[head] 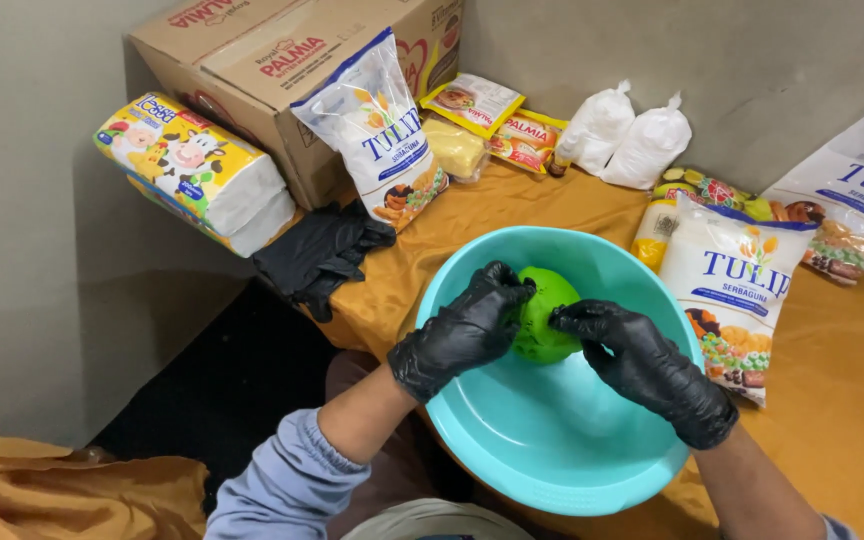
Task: Kneading a small ball of green dough in a plastic bowl on a table surrounded by ingredients.
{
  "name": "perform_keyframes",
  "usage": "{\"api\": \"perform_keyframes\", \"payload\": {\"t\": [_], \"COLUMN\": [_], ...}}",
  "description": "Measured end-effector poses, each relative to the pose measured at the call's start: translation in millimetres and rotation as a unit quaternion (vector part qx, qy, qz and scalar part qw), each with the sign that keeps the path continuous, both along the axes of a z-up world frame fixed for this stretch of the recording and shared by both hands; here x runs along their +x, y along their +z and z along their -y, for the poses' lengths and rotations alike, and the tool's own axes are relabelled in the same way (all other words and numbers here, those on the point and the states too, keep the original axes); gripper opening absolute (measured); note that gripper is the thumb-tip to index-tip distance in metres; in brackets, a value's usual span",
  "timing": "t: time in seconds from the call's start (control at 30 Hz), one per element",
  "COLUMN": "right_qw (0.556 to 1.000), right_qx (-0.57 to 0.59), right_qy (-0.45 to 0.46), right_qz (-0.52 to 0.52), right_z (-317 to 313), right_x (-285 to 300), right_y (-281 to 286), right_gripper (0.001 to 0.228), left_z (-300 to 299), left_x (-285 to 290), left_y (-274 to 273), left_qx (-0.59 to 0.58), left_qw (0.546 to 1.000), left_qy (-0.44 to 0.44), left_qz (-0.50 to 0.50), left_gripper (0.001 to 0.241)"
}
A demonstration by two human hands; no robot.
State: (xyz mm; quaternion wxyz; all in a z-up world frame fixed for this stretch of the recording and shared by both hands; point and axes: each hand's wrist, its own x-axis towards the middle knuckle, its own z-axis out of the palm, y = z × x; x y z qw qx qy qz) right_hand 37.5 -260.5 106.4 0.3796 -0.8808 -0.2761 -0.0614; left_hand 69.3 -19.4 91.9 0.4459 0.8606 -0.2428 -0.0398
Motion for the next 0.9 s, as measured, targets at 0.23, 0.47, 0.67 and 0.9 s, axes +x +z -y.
{"api": "perform_keyframes", "payload": {"t": [0.23, 0.47, 0.67, 0.9], "right_qw": [0.999, 0.994, 0.999, 0.993], "right_qx": [0.042, -0.052, 0.044, -0.101], "right_qy": [-0.023, 0.094, -0.019, 0.054], "right_qz": [0.0, -0.015, -0.026, -0.01], "right_z": [3.3, -12.6, 4.5, -4.8], "right_x": [10.7, -8.4, 14.0, -3.1], "right_y": [-7.4, 21.3, -22.7, -0.1], "right_gripper": [0.023, 0.03, 0.014, 0.027], "left_z": [4.5, 1.9, -2.3, -1.0], "left_x": [-3.2, -8.5, 3.2, 8.8], "left_y": [-3.4, -13.2, -11.5, -16.9], "left_qx": [0.026, -0.002, 0.012, 0.113], "left_qw": [0.999, 0.999, 0.999, 0.983], "left_qy": [-0.035, 0.013, -0.036, -0.088], "left_qz": [-0.002, 0.036, 0.013, -0.114], "left_gripper": [0.032, 0.023, 0.032, 0.029]}}
